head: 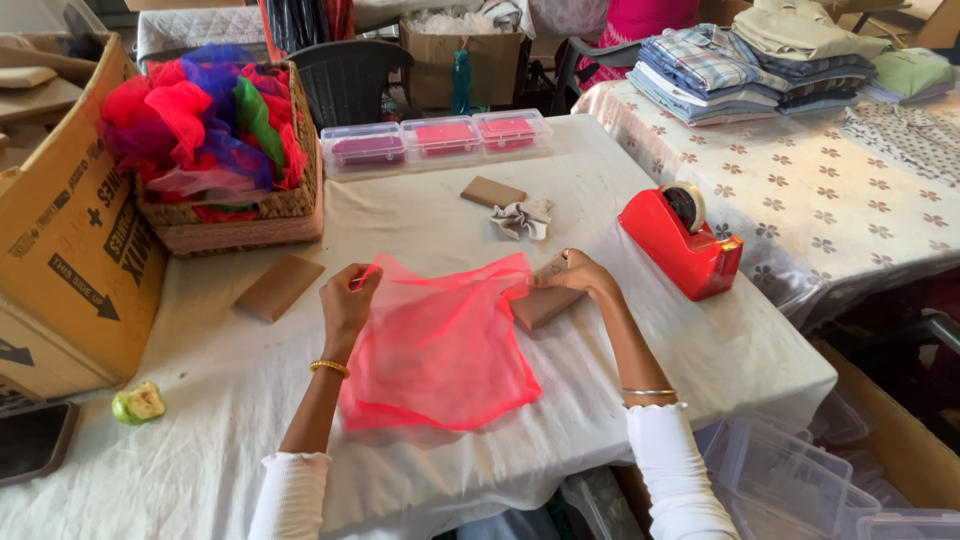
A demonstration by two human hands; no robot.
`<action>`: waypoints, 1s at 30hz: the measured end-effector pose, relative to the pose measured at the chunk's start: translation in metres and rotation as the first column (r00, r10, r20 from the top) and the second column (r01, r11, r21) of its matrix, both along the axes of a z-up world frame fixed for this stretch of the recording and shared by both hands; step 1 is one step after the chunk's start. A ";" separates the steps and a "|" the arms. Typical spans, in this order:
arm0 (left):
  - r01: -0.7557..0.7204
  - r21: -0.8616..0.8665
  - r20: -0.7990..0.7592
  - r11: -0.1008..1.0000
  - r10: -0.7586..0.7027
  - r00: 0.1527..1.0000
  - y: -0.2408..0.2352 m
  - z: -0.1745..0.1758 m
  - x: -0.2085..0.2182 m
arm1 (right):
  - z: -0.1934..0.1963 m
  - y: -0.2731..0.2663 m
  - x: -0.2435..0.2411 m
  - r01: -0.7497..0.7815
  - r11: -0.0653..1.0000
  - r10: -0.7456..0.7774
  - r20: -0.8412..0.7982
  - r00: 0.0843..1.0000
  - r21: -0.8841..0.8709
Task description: Cleaning small cardboard pieces with a cloth and wrapping one in pink fabric before placing it in a clear plastic box.
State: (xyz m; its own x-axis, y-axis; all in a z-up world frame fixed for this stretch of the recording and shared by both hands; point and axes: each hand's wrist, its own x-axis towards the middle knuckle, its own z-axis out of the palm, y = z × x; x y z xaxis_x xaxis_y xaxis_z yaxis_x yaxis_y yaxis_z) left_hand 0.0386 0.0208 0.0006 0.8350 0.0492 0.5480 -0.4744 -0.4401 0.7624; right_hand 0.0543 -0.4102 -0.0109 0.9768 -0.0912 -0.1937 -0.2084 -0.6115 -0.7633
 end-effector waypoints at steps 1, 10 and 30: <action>0.001 0.002 0.004 1.000 -0.001 1.000 -0.002 0.011 0.001 | -0.010 -0.011 0.007 0.001 1.000 -0.001 0.004 1.000 0.002; -0.134 -0.447 -0.352 0.884 -0.036 0.935 0.004 -0.017 0.038 | 0.013 -0.032 -0.004 0.118 0.966 -0.154 0.144 0.978 0.230; -0.080 -0.368 -0.409 0.926 -0.085 0.908 0.010 -0.025 0.037 | -0.024 0.187 0.058 -0.136 0.919 0.049 0.234 0.971 0.371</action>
